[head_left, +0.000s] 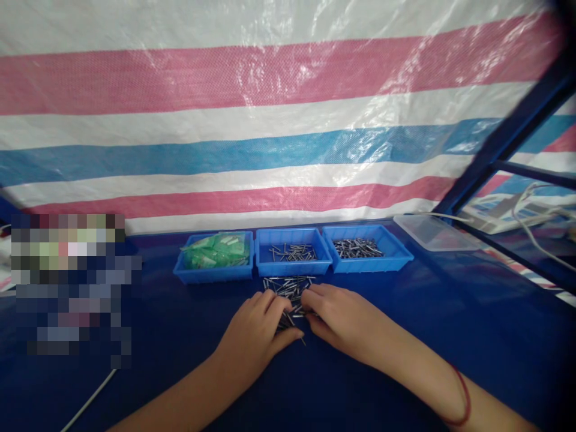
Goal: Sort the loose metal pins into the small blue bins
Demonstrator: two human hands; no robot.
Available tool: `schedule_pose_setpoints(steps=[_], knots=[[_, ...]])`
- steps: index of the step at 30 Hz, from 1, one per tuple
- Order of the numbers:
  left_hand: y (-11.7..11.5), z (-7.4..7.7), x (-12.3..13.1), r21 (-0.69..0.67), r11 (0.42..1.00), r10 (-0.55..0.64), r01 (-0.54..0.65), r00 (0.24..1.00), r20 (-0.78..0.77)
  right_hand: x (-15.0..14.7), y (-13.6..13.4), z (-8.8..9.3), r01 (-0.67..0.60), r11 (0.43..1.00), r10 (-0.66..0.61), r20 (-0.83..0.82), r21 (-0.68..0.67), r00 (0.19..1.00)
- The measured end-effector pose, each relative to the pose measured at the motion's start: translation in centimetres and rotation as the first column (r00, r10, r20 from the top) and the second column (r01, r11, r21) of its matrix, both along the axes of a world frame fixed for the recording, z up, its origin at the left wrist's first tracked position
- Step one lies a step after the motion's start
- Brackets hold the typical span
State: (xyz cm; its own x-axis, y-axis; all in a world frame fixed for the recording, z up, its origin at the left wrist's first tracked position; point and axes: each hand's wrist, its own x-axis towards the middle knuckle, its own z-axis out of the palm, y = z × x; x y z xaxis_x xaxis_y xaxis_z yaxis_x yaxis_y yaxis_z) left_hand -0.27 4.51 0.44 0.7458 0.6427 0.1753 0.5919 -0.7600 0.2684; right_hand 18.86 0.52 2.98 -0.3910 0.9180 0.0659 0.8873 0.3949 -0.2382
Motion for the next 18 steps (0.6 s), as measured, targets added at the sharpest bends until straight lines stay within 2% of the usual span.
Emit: schedule_pose_setpoints(steps=[3,6,11,18], knots=[[0.2,0.3,-0.5,0.028,0.999,-0.029,0.028,0.998,0.054,0.1,0.0,0.4,0.029,0.999,-0.029,-0.049,0.016,0.998],[0.2,0.8,-1.1,0.039,0.998,-0.047,0.046,0.999,0.028,0.1,-0.1,0.9,0.051,0.999,-0.048,-0.166,0.018,0.985],[0.3,0.7,-1.4,-0.014,0.997,-0.078,0.079,0.997,0.018,-0.3,0.1,1.3,0.001,0.998,0.027,-0.443,0.064,0.896],[0.6,0.1,-1.2,-0.076,0.996,0.052,-0.037,0.976,0.213,-0.6,0.2,1.3,-0.014,0.995,0.068,-0.575,0.099,0.815]])
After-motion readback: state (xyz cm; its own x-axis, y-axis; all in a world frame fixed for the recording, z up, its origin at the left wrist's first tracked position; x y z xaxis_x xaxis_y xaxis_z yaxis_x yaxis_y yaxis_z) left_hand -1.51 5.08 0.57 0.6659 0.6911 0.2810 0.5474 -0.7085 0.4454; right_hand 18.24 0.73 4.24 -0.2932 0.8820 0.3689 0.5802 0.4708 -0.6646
